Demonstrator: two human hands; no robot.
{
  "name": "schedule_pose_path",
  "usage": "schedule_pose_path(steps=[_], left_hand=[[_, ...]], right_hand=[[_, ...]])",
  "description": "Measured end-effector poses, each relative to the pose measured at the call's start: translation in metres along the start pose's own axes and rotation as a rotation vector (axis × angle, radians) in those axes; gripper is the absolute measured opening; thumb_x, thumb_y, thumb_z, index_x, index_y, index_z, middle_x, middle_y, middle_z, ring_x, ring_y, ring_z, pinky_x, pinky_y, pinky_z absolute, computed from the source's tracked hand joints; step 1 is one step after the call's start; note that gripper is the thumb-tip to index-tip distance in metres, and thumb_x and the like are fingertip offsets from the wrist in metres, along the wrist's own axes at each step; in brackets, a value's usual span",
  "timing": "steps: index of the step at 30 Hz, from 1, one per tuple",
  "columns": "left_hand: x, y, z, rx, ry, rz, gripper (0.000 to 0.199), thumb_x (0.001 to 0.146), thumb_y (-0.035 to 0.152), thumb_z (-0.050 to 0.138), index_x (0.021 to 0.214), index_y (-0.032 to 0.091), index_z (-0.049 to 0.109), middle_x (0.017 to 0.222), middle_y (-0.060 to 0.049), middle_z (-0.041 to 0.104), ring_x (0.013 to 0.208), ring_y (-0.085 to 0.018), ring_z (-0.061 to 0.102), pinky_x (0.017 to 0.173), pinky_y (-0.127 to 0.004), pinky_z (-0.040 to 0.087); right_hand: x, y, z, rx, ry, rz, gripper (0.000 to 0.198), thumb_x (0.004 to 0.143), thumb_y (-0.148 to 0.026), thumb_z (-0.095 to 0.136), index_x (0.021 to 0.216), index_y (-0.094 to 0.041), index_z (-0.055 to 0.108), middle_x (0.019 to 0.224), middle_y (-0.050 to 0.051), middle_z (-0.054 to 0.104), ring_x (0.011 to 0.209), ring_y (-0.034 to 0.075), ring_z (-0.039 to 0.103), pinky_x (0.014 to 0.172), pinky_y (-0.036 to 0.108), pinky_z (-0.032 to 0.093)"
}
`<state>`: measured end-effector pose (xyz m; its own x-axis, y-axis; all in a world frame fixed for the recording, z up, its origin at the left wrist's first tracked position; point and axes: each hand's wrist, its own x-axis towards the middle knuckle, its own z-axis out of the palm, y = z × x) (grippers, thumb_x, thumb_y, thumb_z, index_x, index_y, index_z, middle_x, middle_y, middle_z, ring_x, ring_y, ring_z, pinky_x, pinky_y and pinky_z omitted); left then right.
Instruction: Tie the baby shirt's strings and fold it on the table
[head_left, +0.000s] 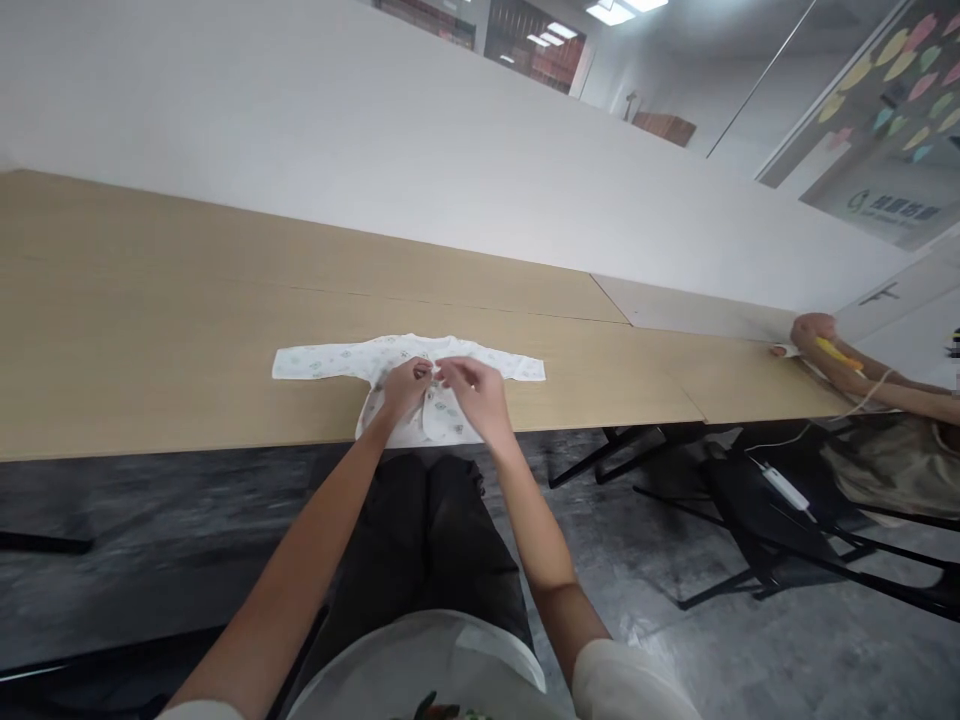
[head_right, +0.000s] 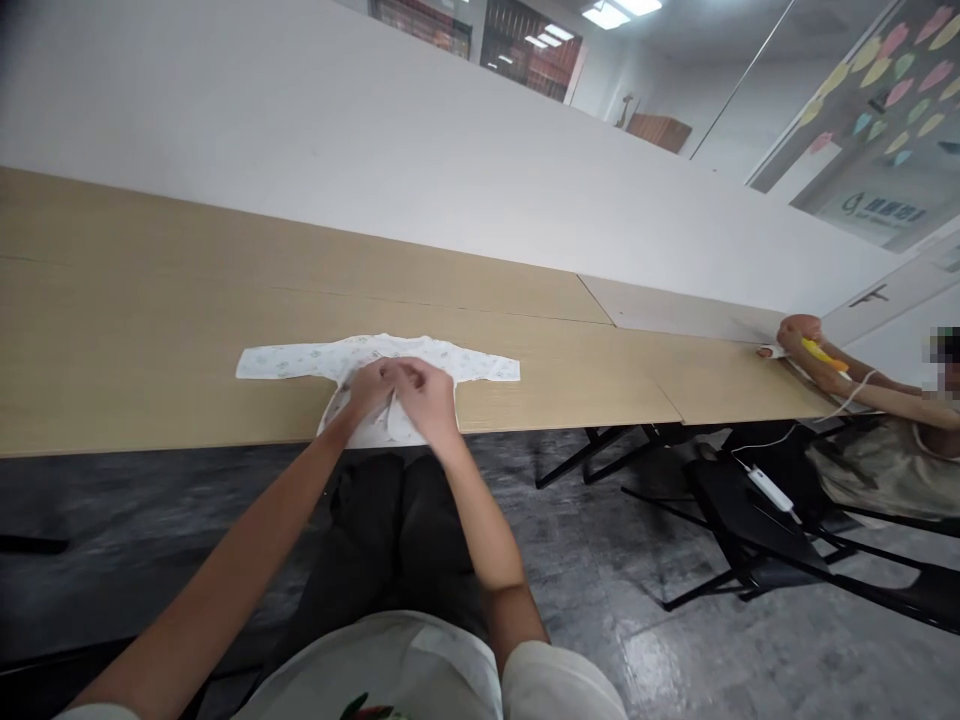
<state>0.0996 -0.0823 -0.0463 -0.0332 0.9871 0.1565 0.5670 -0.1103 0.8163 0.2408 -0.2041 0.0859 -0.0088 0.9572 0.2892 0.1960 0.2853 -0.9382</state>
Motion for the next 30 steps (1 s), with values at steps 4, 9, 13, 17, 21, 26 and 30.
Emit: schedule_pose_path(steps=[4, 9, 13, 17, 21, 26, 30], left_hand=[[0.003, -0.003, 0.001, 0.054, 0.026, 0.021, 0.029, 0.081, 0.027, 0.053, 0.105, 0.019, 0.066, 0.09, -0.004, 0.073, 0.082, -0.02, 0.065, 0.077, -0.03, 0.046], [0.005, -0.005, 0.002, 0.068, 0.004, 0.013, 0.029, 0.082, 0.025, 0.052, 0.108, 0.021, 0.063, 0.095, -0.005, 0.073, 0.085, -0.021, 0.066, 0.079, -0.032, 0.047], [0.005, -0.007, 0.002, 0.042, -0.004, 0.013, 0.029, 0.082, 0.025, 0.051, 0.109, 0.021, 0.06, 0.097, -0.005, 0.073, 0.085, -0.02, 0.066, 0.079, -0.033, 0.047], [0.005, -0.007, 0.0, 0.021, 0.001, 0.009, 0.027, 0.082, 0.027, 0.051, 0.107, 0.022, 0.06, 0.098, -0.005, 0.072, 0.087, -0.02, 0.066, 0.079, -0.033, 0.048], [0.005, -0.011, 0.0, -0.064, 0.018, 0.033, 0.026, 0.081, 0.029, 0.051, 0.104, 0.022, 0.06, 0.095, -0.004, 0.072, 0.088, -0.02, 0.067, 0.081, -0.033, 0.05], [0.005, -0.015, -0.001, -0.18, 0.037, 0.062, 0.025, 0.079, 0.034, 0.052, 0.099, 0.021, 0.061, 0.097, -0.005, 0.071, 0.09, -0.02, 0.067, 0.083, -0.034, 0.051], [0.005, -0.01, -0.005, -0.201, 0.031, 0.05, 0.021, 0.078, 0.036, 0.054, 0.09, 0.021, 0.062, 0.099, -0.006, 0.071, 0.095, -0.021, 0.065, 0.088, -0.034, 0.051]], right_hand=[[0.086, 0.08, 0.02, -0.387, 0.034, 0.203, 0.017, 0.08, -0.011, 0.061, 0.071, -0.017, 0.073, 0.081, 0.005, 0.076, 0.083, 0.019, 0.07, 0.082, 0.028, 0.052], [0.085, 0.139, 0.047, -0.438, 0.027, 0.215, 0.019, 0.076, -0.007, 0.058, 0.077, -0.018, 0.074, 0.079, 0.003, 0.076, 0.077, 0.017, 0.071, 0.076, 0.024, 0.052], [0.079, 0.15, 0.051, -0.431, 0.102, 0.196, 0.019, 0.077, -0.011, 0.059, 0.085, -0.018, 0.075, 0.082, 0.004, 0.077, 0.076, 0.016, 0.07, 0.076, 0.024, 0.053], [0.079, 0.154, 0.049, -0.434, 0.077, 0.171, 0.016, 0.078, -0.013, 0.061, 0.083, -0.019, 0.075, 0.085, 0.005, 0.077, 0.078, 0.018, 0.071, 0.078, 0.026, 0.053], [0.078, 0.153, 0.049, -0.451, 0.047, 0.166, 0.017, 0.078, -0.014, 0.062, 0.089, -0.017, 0.075, 0.087, 0.007, 0.077, 0.08, 0.019, 0.071, 0.079, 0.026, 0.053], [0.077, 0.15, 0.051, -0.479, 0.012, 0.141, 0.016, 0.083, -0.018, 0.059, 0.086, -0.019, 0.075, 0.085, 0.005, 0.076, 0.078, 0.019, 0.07, 0.076, 0.027, 0.052], [0.077, 0.153, 0.051, -0.458, -0.001, 0.139, 0.015, 0.082, -0.018, 0.059, 0.085, -0.02, 0.074, 0.086, 0.005, 0.077, 0.076, 0.019, 0.07, 0.076, 0.027, 0.053]])
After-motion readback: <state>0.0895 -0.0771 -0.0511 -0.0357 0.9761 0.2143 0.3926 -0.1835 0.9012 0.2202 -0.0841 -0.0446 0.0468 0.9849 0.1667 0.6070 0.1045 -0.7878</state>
